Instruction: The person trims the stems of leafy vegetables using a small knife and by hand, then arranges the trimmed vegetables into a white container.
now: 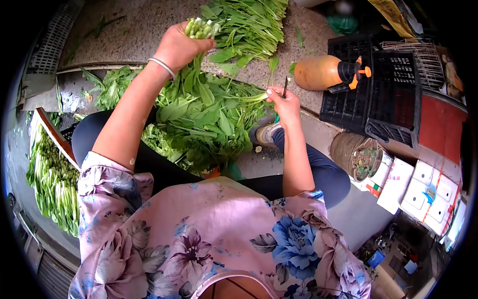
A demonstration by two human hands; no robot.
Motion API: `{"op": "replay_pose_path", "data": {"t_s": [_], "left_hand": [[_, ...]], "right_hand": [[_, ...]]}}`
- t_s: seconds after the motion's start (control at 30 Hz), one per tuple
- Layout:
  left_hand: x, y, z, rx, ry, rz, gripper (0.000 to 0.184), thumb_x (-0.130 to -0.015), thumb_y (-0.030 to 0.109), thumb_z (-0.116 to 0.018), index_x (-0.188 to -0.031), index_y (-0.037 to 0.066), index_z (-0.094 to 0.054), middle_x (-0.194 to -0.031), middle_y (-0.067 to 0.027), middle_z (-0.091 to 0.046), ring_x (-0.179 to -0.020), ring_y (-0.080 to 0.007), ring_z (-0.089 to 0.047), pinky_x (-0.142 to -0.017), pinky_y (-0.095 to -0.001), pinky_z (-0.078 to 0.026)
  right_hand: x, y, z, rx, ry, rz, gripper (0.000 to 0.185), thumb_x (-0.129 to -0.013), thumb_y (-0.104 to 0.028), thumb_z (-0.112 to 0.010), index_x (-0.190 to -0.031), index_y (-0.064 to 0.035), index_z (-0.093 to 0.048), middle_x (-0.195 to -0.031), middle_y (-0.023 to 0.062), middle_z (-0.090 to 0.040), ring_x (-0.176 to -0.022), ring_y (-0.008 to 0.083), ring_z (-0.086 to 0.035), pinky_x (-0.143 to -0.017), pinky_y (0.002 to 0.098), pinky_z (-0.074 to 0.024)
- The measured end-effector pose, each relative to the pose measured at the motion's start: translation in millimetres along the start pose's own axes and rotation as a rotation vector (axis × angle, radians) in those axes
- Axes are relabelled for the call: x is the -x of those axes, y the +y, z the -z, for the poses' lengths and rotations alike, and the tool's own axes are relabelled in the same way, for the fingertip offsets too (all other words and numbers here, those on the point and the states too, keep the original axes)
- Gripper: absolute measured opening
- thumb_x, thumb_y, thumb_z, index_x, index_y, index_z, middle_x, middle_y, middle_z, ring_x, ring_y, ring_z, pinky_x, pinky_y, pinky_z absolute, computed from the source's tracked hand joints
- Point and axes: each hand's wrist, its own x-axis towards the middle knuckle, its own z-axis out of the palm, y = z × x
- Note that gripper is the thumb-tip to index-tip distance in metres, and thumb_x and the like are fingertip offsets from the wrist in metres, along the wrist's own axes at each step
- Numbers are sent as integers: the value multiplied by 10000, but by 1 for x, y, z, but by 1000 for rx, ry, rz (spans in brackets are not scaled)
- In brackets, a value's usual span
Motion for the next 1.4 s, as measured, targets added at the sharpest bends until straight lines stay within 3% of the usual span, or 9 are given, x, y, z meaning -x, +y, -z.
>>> {"op": "replay_pose_path", "data": {"t_s": [0.27,0.47,0.6,0.93,1.07,1.13,1.2,1.27,1.4], "left_hand": [[2,-17,-15,-52,-105,-156,390,-632,127,-744,-959,1,-573,-824,-41,-627,-683,-114,-565,-689,-257,-473],[17,-6,-28,-221,-383,26,274,-620,119,-726,-850,10,-623,-765,-58,-641,-668,-130,-574,-677,-258,-476],[26,-3,-42,-36,-604,203,290,-655,0,-713,-926,6,-611,-829,-31,-639,-736,-91,-577,-713,-225,-471],[31,-3,-41,222,-553,242,360,-641,37,-762,-956,12,-590,-866,-27,-633,-795,-97,-580,-756,-249,-472],[28,2,-33,154,-429,239,334,-644,66,-767,-927,10,-599,-838,-21,-628,-748,-88,-565,-724,-240,-469],[27,4,-30,135,-377,231,309,-640,69,-766,-897,13,-605,-826,-16,-625,-732,-84,-558,-715,-234,-466],[25,3,-28,94,-337,205,284,-637,69,-762,-868,16,-605,-817,-5,-619,-727,-78,-553,-706,-226,-462],[26,5,-29,95,-332,196,285,-636,76,-761,-865,14,-604,-803,4,-613,-713,-68,-543,-691,-220,-461],[24,7,-34,69,-385,236,294,-640,88,-760,-874,4,-603,-793,7,-612,-690,-55,-529,-666,-215,-463]], "right_hand": [[7,-6,15,-144,-69,-11,312,-727,-64,-690,-1011,-10,-572,-804,60,-628,-657,89,-588,-401,153,-300],[15,-24,3,-166,-149,21,228,-719,-33,-686,-920,-9,-581,-806,75,-638,-661,101,-602,-402,151,-311],[26,-47,-24,-226,-267,70,206,-678,-42,-726,-851,-28,-615,-625,-54,-531,-443,-12,-349,-378,146,-228],[28,-72,-50,-261,-283,255,163,-706,-14,-689,-831,6,-587,-721,79,-619,-539,87,-550,-400,158,-332],[2,-54,-26,-327,-204,134,113,-709,-9,-685,-784,-8,-601,-720,76,-614,-585,103,-586,-395,178,-341],[-20,-39,-8,-75,-285,35,117,-716,-75,-695,-776,-24,-609,-706,72,-616,-567,91,-581,-399,212,-363],[-56,-13,0,1066,-236,-53,173,-727,-187,-688,-797,-41,-625,-720,85,-628,-559,149,-596,-461,271,-426],[-91,1,0,470,12,24,230,-738,-263,-660,-843,-60,-638,-773,100,-638,-631,242,-612,-596,332,-474],[-165,-27,-20,555,364,467,184,-749,-240,-634,-846,-85,-648,-764,97,-642,-729,281,-607,-660,354,-469]]}}
